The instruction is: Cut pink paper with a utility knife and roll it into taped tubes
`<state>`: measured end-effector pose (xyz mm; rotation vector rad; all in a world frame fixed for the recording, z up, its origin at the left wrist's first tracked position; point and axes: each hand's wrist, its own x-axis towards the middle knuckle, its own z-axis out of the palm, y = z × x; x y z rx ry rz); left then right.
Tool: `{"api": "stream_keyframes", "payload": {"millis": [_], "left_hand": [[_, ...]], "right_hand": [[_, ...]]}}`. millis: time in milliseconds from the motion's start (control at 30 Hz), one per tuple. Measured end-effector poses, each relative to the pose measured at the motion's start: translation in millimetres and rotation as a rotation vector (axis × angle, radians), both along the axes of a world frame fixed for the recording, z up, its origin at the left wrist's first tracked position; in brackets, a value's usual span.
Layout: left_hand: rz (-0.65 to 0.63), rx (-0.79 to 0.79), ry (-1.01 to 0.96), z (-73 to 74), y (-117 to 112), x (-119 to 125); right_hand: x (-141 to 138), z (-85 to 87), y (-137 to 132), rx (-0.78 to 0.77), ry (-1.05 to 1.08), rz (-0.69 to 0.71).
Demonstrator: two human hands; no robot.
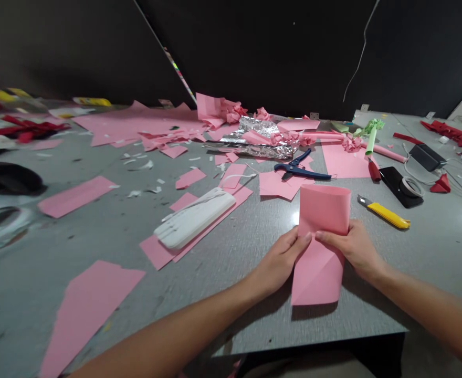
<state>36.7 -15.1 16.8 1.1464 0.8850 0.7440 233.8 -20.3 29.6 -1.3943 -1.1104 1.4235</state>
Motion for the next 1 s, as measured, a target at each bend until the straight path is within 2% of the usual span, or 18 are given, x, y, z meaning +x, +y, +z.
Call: {"api": "stream_keyframes", "payload": {"millis": [133, 333, 533, 733, 867, 1000], "left_hand": [[0.011, 0.021, 0.030, 1.9, -2.8, -0.6], [-0.013, 0.151, 0.219, 5.3, -8.0, -1.8], [-0.023, 0.161, 0.252, 4.3, -7.4, -4.1], [-0.018, 0.083, 0.093, 10.5, -6.6, -5.7], [0.060, -0.011, -0.053, 12.4, -2.8, -3.8], [0.171, -0.039, -0.089, 10.8, 1.3, -2.8]], "right_hand": [[-0.4, 4.3, -0.4, -0.028, 0.052, 0.013], [1.2, 13.0, 3.5, -0.073, 0.178, -0.041], [2.9, 9.2, 5.3, -0.071, 0.209, -0.059], [4.4, 10.5, 3.5, -0.085, 0.170, -0.036], [2.0, 14.1, -4.0, -0.142, 0.103, 0.066], [0.7, 14.4, -11.2, -0.155, 0.044, 0.151]]}}
